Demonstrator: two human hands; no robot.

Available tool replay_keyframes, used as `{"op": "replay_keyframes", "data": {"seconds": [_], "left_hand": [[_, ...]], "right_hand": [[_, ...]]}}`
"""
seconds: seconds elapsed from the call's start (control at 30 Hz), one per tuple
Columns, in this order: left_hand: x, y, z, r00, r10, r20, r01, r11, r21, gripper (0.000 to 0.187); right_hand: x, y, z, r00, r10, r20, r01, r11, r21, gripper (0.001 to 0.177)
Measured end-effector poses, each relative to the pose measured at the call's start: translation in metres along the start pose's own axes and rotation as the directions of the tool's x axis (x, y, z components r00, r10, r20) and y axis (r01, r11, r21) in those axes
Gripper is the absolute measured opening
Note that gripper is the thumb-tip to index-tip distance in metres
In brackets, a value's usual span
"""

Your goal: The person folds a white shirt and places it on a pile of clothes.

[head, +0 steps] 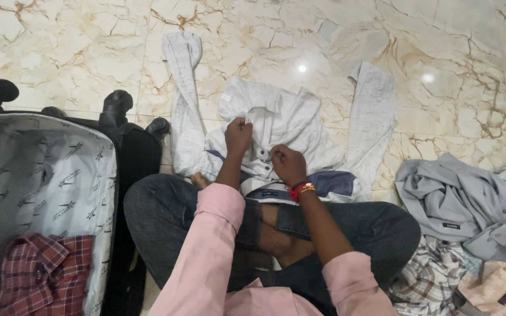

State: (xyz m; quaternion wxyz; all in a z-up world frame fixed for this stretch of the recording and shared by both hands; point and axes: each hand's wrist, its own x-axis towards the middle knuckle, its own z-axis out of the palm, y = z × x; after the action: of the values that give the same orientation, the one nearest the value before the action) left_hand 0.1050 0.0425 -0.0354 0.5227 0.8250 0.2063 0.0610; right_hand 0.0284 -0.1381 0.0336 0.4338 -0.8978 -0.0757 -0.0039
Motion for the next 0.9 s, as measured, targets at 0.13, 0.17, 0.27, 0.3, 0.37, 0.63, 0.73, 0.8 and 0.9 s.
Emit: {"op": "replay_keyframes", "data": {"seconds": [0.13,0.17,0.27,0.3,0.37,0.63,0.73,0.8,0.9], "left_hand": [[-0.002,-0.013,0.016,0.991,-0.126,0.037,0.131,0.914,-0.383,0.02],[-0.002,-0.015,0.02,0.993,-0.109,0.046,0.118,0.878,-0.463,0.02],[-0.001,-0.02,0.023,0.996,-0.042,0.077,0.076,0.853,-0.517,0.02],[-0.002,-0.022,0.022,0.996,-0.043,0.077,0.077,0.854,-0.515,0.02],[0.0,-0.024,0.02,0.996,-0.073,0.059,0.092,0.889,-0.448,0.022],[0.001,-0.037,0.024,0.975,-0.111,0.192,0.21,0.746,-0.632,0.027],[0.001,-0.031,0.022,0.952,-0.189,0.239,0.299,0.735,-0.609,0.025],[0.002,-0.028,0.022,0.951,-0.201,0.235,0.305,0.727,-0.615,0.023],[0.002,-0.027,0.022,0.955,-0.194,0.225,0.292,0.759,-0.582,0.022]], "right_hand": [[0.034,0.006,-0.005,0.984,-0.128,-0.121,0.122,0.991,-0.062,0.013],[0.043,0.009,-0.005,0.99,-0.106,-0.097,0.094,0.988,-0.123,0.013],[0.065,0.023,-0.006,0.983,-0.178,-0.055,0.158,0.953,-0.258,0.022],[0.071,0.028,-0.006,0.963,-0.267,-0.033,0.242,0.912,-0.332,0.032],[0.083,0.038,-0.007,0.986,-0.133,0.1,0.162,0.902,-0.4,0.037],[0.105,0.059,-0.008,0.963,0.025,0.267,0.126,0.837,-0.533,0.015],[0.111,0.06,-0.02,0.984,-0.102,0.148,0.146,0.935,-0.325,0.011],[0.119,0.057,-0.029,0.996,-0.082,0.045,0.09,0.969,-0.231,0.011],[0.135,0.051,-0.048,0.999,-0.034,-0.017,0.031,0.986,-0.163,0.014]]}}
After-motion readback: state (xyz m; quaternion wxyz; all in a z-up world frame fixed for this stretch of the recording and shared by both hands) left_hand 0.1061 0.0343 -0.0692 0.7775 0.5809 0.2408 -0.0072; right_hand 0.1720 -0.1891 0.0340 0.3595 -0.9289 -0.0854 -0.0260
